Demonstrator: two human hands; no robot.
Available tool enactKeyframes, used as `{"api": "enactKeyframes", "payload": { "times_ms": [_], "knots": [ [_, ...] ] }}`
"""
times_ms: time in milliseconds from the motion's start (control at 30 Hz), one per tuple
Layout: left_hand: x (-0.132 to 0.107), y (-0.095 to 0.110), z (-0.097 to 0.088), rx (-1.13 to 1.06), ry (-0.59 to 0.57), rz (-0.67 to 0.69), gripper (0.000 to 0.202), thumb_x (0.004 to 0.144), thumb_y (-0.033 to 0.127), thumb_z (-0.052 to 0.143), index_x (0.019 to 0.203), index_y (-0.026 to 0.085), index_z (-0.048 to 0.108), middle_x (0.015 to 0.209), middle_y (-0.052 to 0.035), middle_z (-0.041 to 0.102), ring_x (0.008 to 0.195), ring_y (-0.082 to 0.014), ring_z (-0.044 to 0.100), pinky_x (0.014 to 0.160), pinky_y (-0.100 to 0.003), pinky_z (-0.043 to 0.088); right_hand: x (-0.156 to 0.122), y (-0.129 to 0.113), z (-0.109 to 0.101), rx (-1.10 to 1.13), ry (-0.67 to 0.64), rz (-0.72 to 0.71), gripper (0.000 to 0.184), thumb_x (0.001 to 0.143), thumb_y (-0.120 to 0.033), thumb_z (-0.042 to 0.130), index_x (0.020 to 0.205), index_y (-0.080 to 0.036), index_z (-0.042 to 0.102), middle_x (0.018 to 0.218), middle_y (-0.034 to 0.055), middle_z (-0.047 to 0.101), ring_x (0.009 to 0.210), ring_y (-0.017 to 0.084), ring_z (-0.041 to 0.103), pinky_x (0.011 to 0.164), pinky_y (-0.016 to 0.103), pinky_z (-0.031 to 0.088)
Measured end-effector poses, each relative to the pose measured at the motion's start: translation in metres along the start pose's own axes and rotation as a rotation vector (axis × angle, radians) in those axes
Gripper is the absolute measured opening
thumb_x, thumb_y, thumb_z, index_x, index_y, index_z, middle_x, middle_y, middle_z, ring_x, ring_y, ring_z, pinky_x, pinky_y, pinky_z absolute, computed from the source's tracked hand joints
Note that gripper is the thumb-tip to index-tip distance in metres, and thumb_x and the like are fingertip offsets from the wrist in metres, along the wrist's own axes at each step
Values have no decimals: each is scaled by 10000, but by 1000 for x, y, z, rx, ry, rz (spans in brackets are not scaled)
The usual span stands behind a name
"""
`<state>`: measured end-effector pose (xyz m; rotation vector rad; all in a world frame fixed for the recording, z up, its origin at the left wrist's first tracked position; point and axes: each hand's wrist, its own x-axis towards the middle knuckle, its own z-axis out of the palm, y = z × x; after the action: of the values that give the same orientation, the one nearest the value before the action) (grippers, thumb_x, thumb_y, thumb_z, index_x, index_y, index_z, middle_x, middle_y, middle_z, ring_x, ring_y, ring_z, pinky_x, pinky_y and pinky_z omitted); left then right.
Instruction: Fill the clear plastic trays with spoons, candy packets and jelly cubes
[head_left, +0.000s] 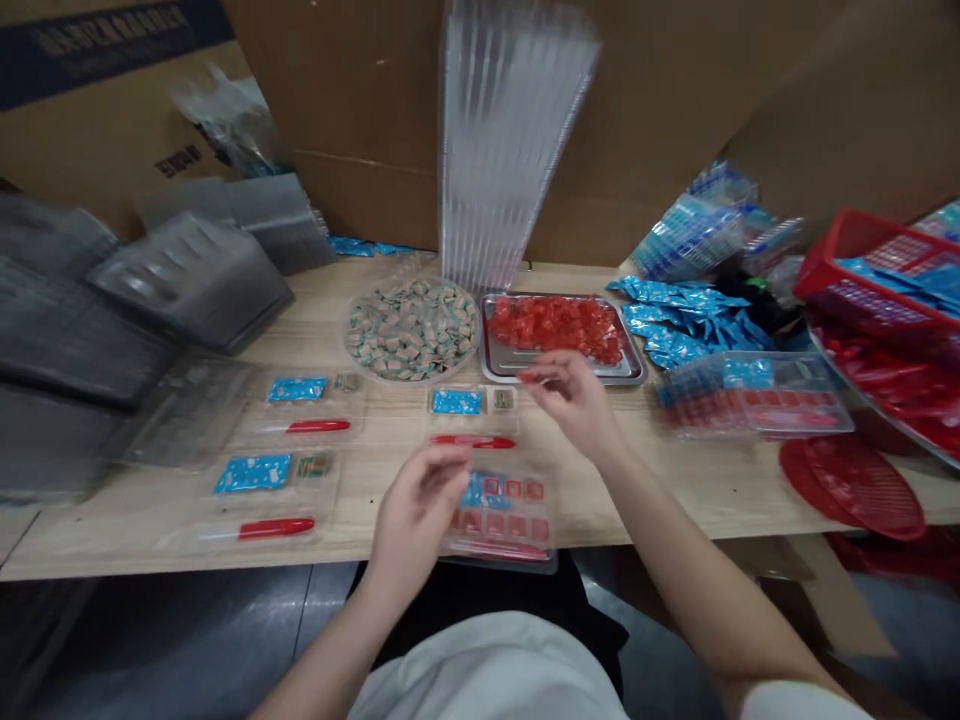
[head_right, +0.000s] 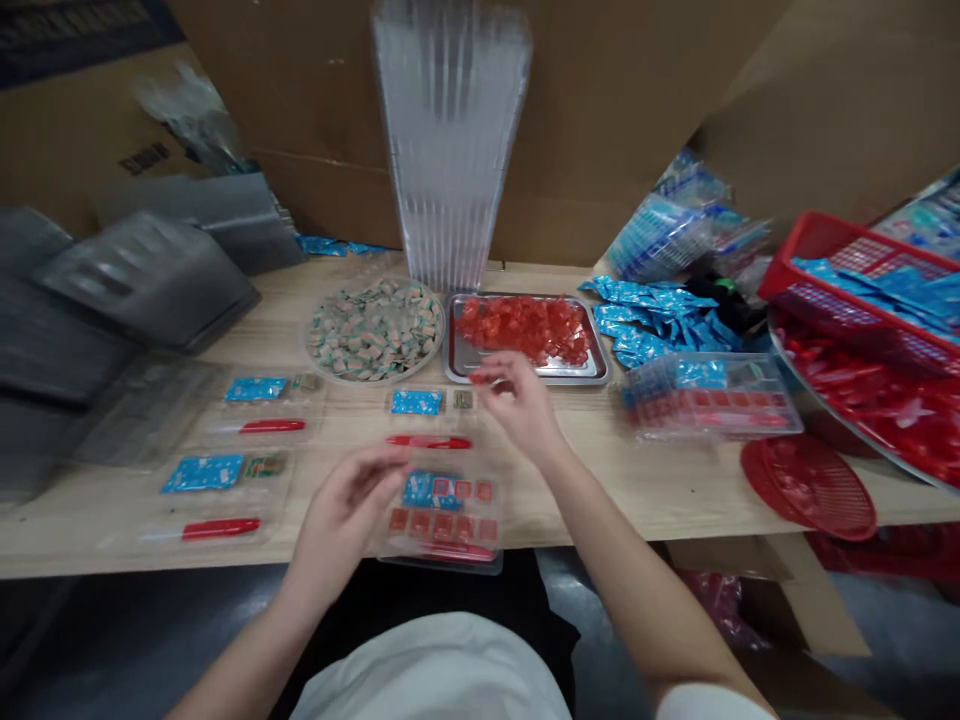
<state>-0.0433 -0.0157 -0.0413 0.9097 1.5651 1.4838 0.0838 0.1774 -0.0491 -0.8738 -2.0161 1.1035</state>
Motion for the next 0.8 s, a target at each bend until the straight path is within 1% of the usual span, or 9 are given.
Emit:
{"api": "enactKeyframes", "payload": {
  "times_ms": [67, 133, 167, 267, 400, 500, 633, 700, 800],
  "knots": [
    [23, 8, 16, -403, -72, -187, 258, 809, 274, 609, 1052, 212, 549, 1078, -60, 646, 913, -162, 637, 866, -355, 477, -33, -23, 6, 52, -25, -85, 343, 800, -172, 575, 1114, -246, 459, 989, 38, 643, 935, 176, 613, 773, 329, 487],
    [37, 11, 31, -598, -64, -270, 293, 741, 256, 685, 995, 185, 557, 972, -42, 667, 847, -140, 640, 811, -307, 494, -56, -40, 12, -12, -13, -152, 335, 798, -145, 570, 1105, -256, 500, 1041, 40, 630, 992, 181, 585, 844, 362, 471],
    [39, 11, 36, -628, -29, -283, 297, 710, 240, 712, 963, 176, 570, 917, -28, 671, 822, -129, 637, 782, -278, 496, -63, -46, 14, -38, 0, -163, 325, 796, -142, 571, 1097, -255, 518, 1060, 43, 623, 1003, 183, 576, 857, 369, 468],
    [35, 7, 43, -573, 79, -241, 268, 671, 211, 738, 901, 165, 609, 868, -17, 681, 812, -118, 635, 751, -240, 498, -72, -51, 16, -42, 37, -105, 234, 793, -178, 587, 1021, -229, 565, 1003, 45, 622, 900, 171, 590, 765, 329, 499],
    [25, 3, 44, -412, 112, -109, 214, 689, 183, 710, 884, 156, 625, 943, -48, 697, 903, -141, 644, 834, -273, 498, -71, -50, 16, -47, 30, -14, 71, 791, -164, 569, 842, -200, 603, 814, 19, 617, 736, 137, 583, 651, 269, 490],
    [22, 2, 46, -325, 138, -49, 203, 714, 183, 679, 905, 150, 619, 1000, -71, 689, 949, -156, 641, 873, -299, 495, -72, -52, 18, -83, 34, 23, 94, 773, -147, 563, 838, -198, 607, 804, 15, 629, 713, 135, 586, 656, 271, 488],
    [22, 2, 48, -246, 158, -8, 213, 716, 170, 660, 915, 151, 584, 996, -81, 682, 952, -170, 644, 872, -322, 502, -74, -54, 21, -142, 61, 4, 126, 751, -118, 548, 825, -197, 613, 810, 19, 647, 745, 149, 597, 694, 286, 489],
    [23, 3, 47, -239, 157, -11, 209, 720, 163, 644, 916, 152, 575, 977, -79, 684, 943, -170, 647, 869, -327, 504, -75, -54, 21, -135, 67, 19, 135, 746, -108, 539, 812, -197, 616, 798, 17, 650, 733, 146, 600, 686, 282, 492],
    [25, 6, 45, -259, 101, -64, 204, 721, 170, 628, 920, 139, 597, 998, -96, 685, 948, -175, 648, 880, -333, 501, -76, -56, 20, -126, 81, 22, 131, 752, -116, 539, 812, -195, 624, 794, 19, 652, 718, 143, 601, 677, 282, 497]
  ]
}}
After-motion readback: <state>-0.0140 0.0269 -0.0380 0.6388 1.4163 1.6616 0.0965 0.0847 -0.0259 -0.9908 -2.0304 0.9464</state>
